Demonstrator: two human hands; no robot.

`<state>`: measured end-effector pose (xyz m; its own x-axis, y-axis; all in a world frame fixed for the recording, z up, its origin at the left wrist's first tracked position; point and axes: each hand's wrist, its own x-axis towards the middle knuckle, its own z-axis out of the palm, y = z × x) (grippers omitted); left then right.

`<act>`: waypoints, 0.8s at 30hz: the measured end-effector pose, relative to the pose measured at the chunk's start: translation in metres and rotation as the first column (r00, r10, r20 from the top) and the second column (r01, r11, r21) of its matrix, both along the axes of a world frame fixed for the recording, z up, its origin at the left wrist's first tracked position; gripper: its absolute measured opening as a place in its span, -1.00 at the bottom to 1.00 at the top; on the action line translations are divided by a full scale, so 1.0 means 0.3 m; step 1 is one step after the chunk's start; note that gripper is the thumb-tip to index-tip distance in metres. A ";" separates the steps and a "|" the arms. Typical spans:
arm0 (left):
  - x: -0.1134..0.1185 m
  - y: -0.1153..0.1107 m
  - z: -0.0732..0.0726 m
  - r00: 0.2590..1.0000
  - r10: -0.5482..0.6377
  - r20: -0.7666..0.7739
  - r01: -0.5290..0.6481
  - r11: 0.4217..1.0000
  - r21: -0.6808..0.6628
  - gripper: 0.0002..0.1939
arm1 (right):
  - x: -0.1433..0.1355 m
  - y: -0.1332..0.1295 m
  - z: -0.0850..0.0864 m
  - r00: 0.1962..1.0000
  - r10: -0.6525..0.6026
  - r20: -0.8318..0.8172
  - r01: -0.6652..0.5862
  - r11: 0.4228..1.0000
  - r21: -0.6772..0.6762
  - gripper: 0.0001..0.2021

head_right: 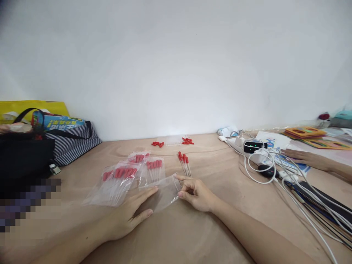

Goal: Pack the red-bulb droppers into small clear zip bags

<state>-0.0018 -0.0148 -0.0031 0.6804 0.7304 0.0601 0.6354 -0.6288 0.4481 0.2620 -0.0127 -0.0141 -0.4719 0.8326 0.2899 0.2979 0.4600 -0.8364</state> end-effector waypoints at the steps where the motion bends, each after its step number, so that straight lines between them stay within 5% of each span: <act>1: 0.003 0.001 0.002 1.000 -0.004 -0.005 0.004 1.000 0.000 -0.50 | 0.004 0.002 -0.006 0.999 -0.036 -0.005 0.036 0.999 0.008 -0.74; 6: 0.018 0.005 0.010 1.000 0.004 -0.024 -0.004 1.000 0.023 -0.49 | 0.025 0.080 -0.039 0.952 -0.304 -0.023 0.304 0.953 -0.019 -0.71; 11: 0.025 0.005 0.014 1.000 -0.011 -0.004 0.011 1.000 0.028 -0.51 | 0.032 0.290 -0.059 0.734 -0.679 0.024 0.679 0.732 -0.058 -0.77; 17: 0.025 -0.002 0.015 1.000 -0.008 -0.007 0.008 1.000 0.002 -0.51 | 0.007 0.487 -0.074 0.697 -0.716 0.041 0.716 0.693 -0.082 -0.78; 24: 0.022 -0.002 0.012 1.000 -0.004 0.008 0.004 1.000 -0.011 -0.51 | 0.002 0.527 -0.088 0.716 -0.698 -0.003 0.679 0.698 -0.229 -0.83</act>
<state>0.0047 -0.0156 0.0005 0.6830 0.7282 0.0574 0.6291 -0.6263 0.4604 0.2626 0.1453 -0.0405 0.2739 0.9572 0.0931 0.3898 -0.0220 -0.9206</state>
